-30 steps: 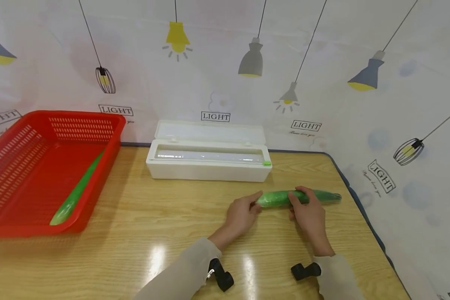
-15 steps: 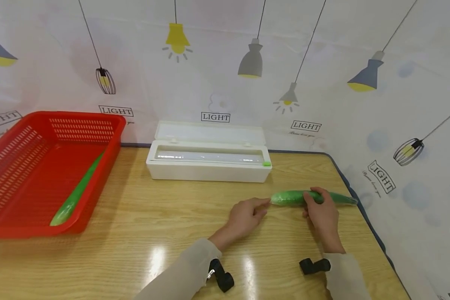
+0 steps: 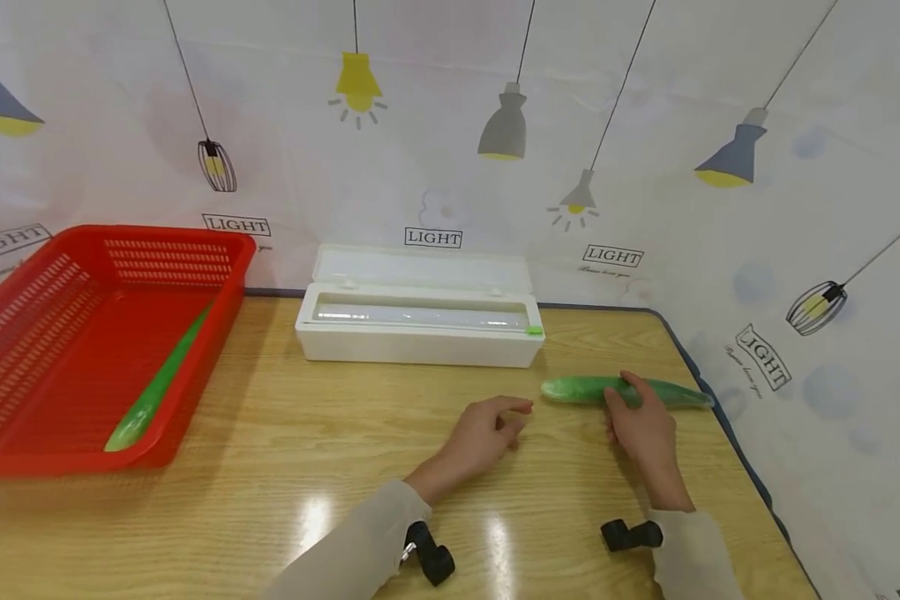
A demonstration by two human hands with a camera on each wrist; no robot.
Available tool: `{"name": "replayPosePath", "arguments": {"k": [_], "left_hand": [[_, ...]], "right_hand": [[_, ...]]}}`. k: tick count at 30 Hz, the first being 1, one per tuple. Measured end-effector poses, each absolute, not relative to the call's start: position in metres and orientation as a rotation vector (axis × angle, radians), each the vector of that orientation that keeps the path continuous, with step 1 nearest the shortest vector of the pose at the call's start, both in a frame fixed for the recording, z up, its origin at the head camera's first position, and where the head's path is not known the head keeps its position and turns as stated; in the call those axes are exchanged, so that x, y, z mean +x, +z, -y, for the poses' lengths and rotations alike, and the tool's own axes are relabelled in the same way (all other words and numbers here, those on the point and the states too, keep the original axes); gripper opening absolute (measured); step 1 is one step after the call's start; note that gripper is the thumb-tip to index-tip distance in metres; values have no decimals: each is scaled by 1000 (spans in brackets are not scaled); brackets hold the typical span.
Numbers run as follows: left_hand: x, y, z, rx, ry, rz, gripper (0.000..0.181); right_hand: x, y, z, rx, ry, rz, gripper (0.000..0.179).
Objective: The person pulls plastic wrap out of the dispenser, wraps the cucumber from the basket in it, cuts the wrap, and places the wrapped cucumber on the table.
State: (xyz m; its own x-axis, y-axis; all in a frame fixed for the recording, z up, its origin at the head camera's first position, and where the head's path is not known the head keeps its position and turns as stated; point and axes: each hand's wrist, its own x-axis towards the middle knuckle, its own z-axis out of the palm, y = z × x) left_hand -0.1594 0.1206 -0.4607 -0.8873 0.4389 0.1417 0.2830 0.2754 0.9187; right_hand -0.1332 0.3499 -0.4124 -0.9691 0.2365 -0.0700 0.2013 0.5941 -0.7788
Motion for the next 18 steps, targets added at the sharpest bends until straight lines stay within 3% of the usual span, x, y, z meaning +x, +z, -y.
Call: {"name": "replayPosePath", "arguments": {"k": [18], "left_hand": [[-165,-446,-89,711,1721,-2324,21]], "right_hand": [[-142,-414,-332,-178,1311,2816,67]]}}
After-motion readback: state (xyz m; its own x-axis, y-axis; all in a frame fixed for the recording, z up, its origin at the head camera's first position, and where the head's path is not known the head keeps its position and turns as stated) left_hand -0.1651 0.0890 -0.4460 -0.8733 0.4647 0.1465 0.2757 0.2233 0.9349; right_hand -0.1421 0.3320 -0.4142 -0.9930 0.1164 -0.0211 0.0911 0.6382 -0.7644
